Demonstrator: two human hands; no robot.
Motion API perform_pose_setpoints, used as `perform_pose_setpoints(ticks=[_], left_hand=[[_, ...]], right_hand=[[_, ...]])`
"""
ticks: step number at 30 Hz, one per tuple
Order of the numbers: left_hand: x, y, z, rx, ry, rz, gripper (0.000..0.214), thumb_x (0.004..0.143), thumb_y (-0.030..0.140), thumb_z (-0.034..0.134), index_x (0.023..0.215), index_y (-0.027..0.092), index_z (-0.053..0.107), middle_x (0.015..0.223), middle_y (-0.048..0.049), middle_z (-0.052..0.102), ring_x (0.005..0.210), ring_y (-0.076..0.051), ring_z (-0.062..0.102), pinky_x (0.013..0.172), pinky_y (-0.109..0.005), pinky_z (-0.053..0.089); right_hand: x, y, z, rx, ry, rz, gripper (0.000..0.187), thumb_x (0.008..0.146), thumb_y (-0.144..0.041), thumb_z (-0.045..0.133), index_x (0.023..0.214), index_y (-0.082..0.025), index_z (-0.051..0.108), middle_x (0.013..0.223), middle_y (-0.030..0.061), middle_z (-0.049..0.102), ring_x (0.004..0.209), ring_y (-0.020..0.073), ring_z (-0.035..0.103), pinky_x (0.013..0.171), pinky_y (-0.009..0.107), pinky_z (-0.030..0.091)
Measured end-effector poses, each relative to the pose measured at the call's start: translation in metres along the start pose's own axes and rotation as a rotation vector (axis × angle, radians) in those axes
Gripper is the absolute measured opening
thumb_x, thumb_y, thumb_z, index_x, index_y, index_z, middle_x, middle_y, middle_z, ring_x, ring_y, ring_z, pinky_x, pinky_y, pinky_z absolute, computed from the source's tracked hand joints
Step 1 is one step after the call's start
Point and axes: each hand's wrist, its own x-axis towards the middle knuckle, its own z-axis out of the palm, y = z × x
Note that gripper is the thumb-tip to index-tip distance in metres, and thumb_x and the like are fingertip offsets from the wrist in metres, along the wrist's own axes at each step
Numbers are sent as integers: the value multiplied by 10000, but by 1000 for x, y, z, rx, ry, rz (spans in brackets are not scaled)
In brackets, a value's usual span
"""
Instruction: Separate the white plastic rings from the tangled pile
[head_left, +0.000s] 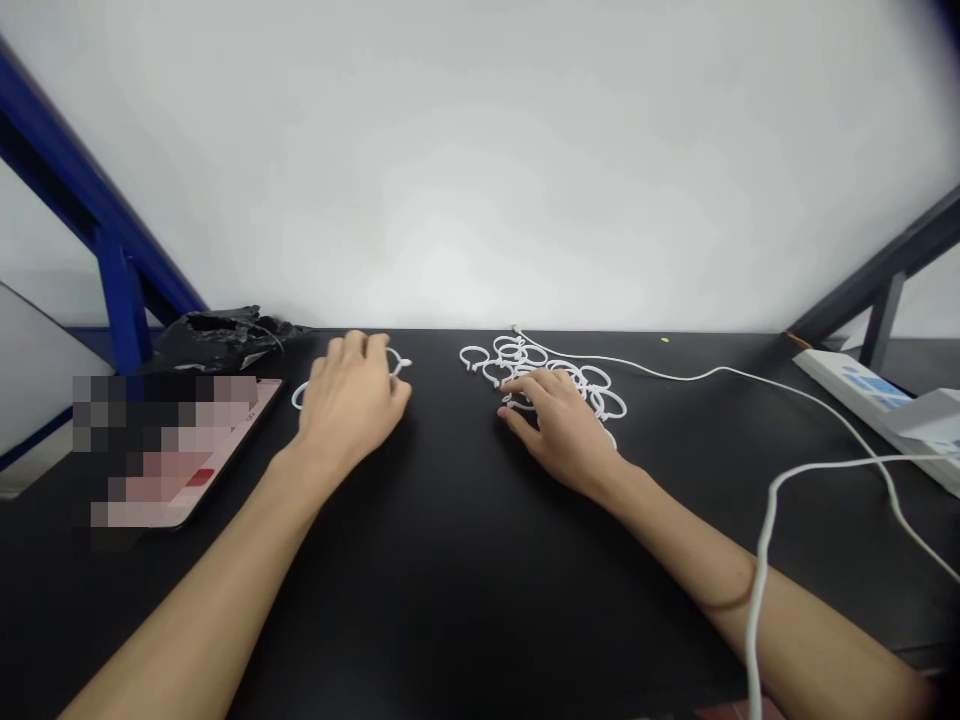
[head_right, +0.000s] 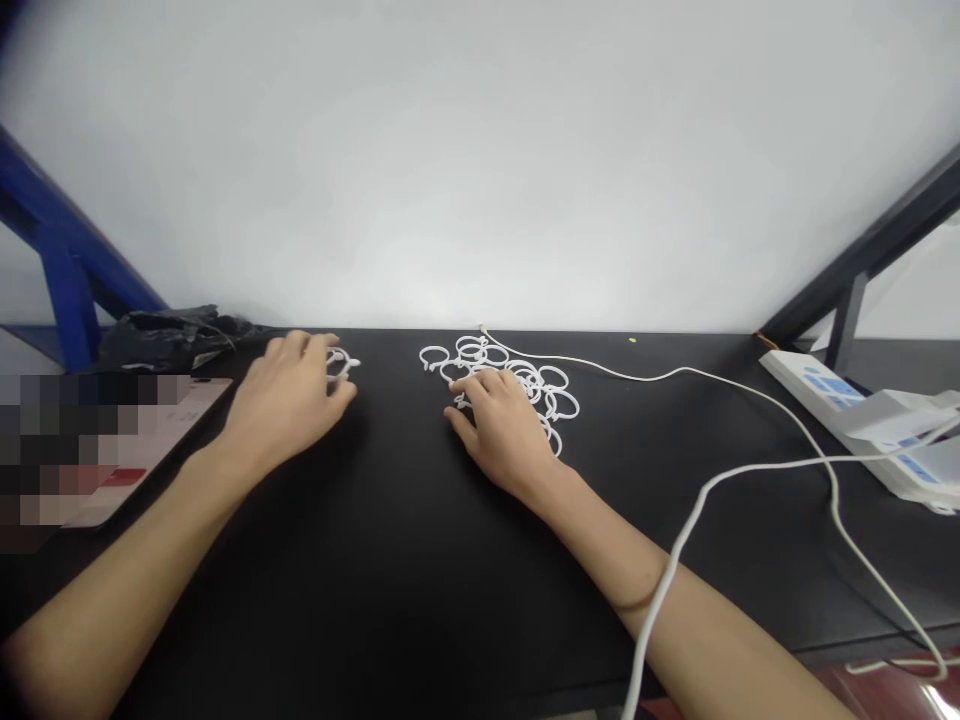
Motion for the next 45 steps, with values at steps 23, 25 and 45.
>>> perform_pose_setpoints(ticks=[23, 25, 45], left_hand=[[6, -58, 2, 58, -133, -230, 457, 947, 298, 255, 1000, 136, 679, 1064, -192, 632, 1046, -399, 494, 802, -534, 424], [5, -56, 0, 44, -118, -196, 456, 951, 305, 252, 1017, 150, 676, 1063, -179, 634, 1033, -391, 497, 793, -531, 424], [11, -23, 4, -142, 112, 67, 325, 920, 243, 375, 1003, 185, 684, 1066, -101, 697, 1050, -325, 534, 873, -469, 443]], right_hand=[[-1, -7, -4, -24, -20, -30, 191, 913, -282, 572, 1031, -173, 675, 1025, 119, 655, 1026, 282, 515, 885, 447, 484], [-1, -7, -4, -20, -19, -32, 192, 915, -287, 568, 1030, -177, 677, 1022, 118, 654, 1028, 285, 512, 877, 448, 485], [31, -14, 7, -251, -70, -124, 289, 946, -295, 511, 1165, -151, 632, 1073, 137, 638, 1012, 281, 521, 902, 430, 438]])
